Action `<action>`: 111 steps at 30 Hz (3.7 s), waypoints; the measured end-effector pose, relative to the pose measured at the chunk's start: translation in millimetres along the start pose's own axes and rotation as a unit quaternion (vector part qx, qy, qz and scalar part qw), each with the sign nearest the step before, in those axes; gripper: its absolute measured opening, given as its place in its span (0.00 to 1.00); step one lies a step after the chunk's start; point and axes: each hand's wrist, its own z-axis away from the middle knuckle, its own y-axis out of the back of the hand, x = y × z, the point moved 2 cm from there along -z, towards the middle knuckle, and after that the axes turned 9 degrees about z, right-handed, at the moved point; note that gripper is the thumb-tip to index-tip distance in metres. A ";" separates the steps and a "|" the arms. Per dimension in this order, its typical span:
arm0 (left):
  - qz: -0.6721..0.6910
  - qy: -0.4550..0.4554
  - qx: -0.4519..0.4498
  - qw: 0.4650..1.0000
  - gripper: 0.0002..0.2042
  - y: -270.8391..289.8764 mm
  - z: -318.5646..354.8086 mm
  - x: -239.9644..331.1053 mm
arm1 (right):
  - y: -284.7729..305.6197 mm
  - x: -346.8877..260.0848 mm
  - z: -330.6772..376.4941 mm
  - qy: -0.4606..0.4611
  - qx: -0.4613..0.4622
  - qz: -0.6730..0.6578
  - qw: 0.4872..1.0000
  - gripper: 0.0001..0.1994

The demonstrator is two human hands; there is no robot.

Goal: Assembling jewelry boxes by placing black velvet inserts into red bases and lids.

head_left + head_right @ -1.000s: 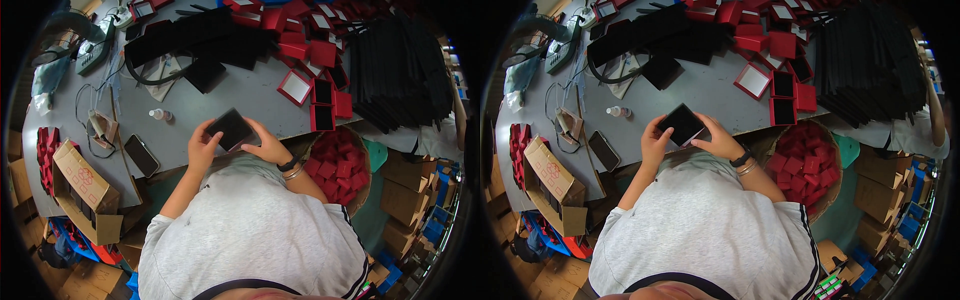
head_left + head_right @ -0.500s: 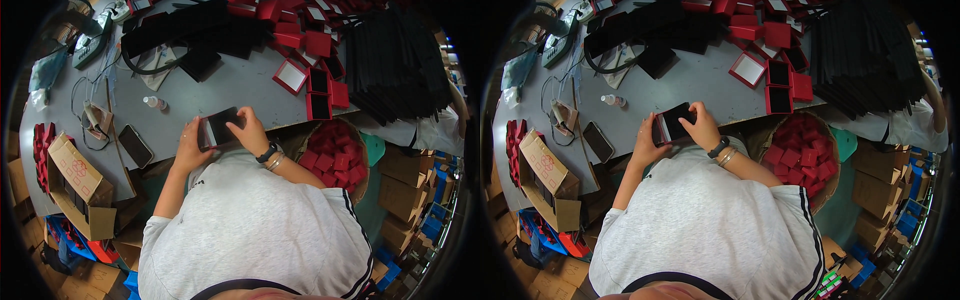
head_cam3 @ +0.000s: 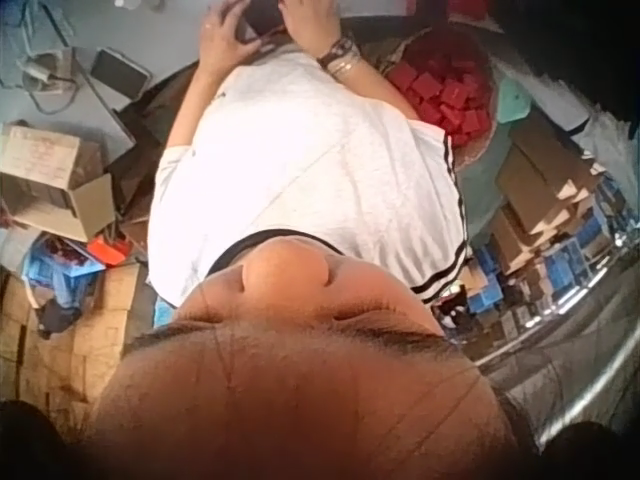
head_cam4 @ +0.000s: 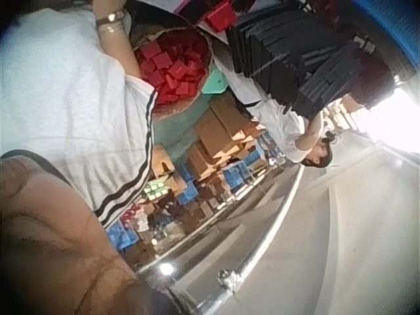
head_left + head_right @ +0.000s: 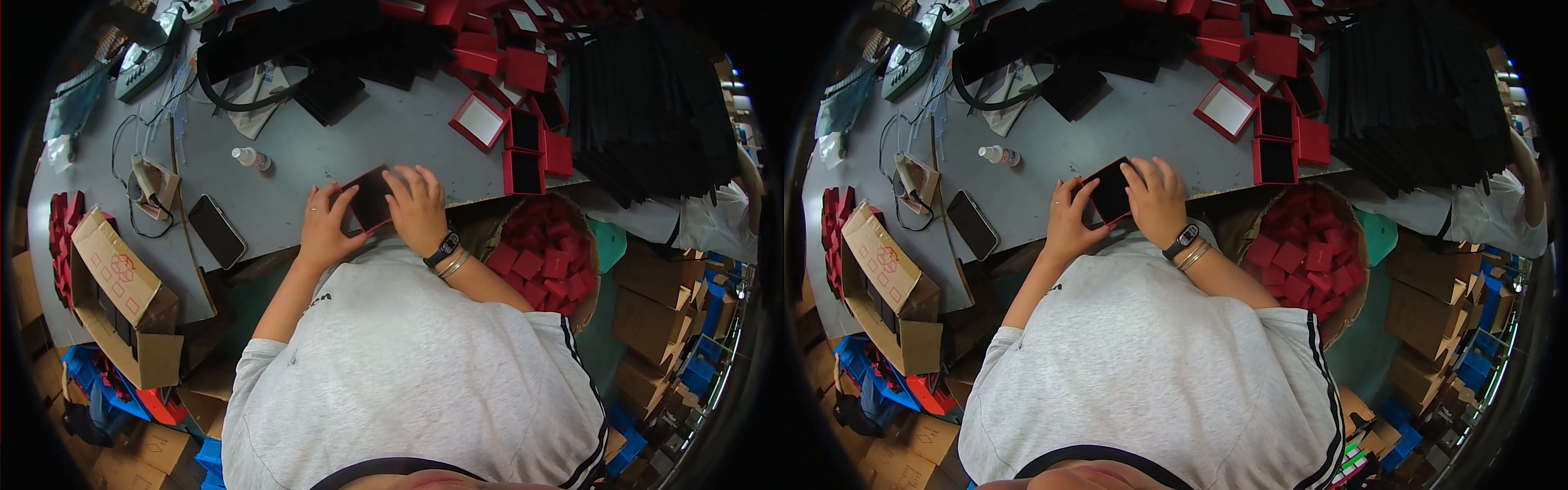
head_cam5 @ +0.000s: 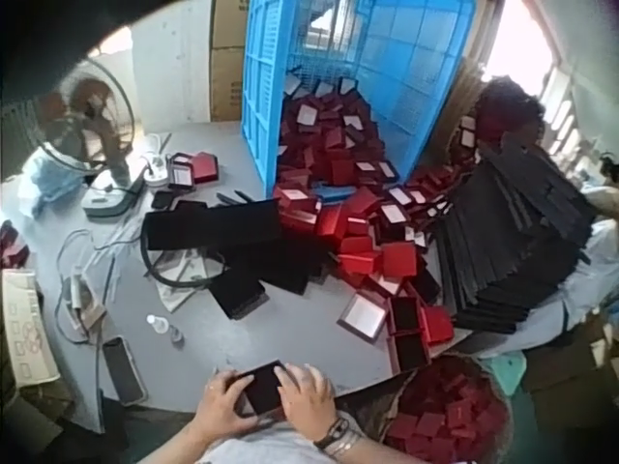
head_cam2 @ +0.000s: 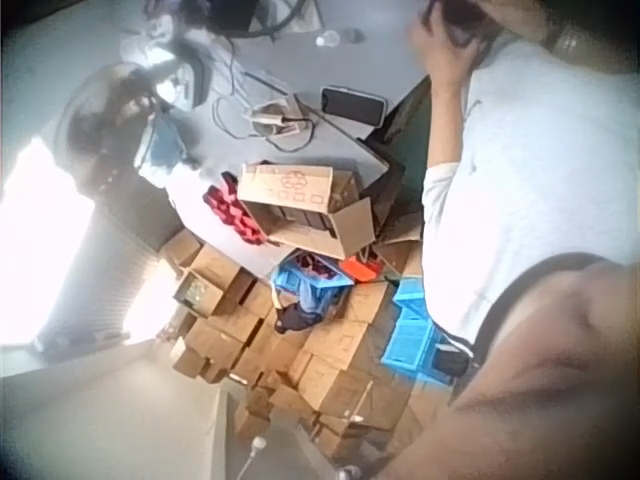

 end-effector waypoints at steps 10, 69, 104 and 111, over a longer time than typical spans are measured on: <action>-0.016 0.009 -0.020 1.000 0.38 2.5 -1.5 1.6 | 11.2 8.0 10.5 0.128 -0.127 -0.040 0.983 0.16; 0.095 0.022 -0.052 0.994 0.60 2.4 -82.9 -21.1 | -22.0 33.5 -34.7 -0.264 -0.070 -0.344 0.898 0.18; -0.169 -0.116 0.104 0.973 0.22 -23.7 -6.0 20.5 | 15.1 7.2 4.3 0.146 -0.183 0.028 0.972 0.22; -0.186 -0.081 0.031 0.979 0.23 5.6 -26.2 27.7 | 4.4 6.6 -12.3 0.183 -0.197 0.036 0.963 0.27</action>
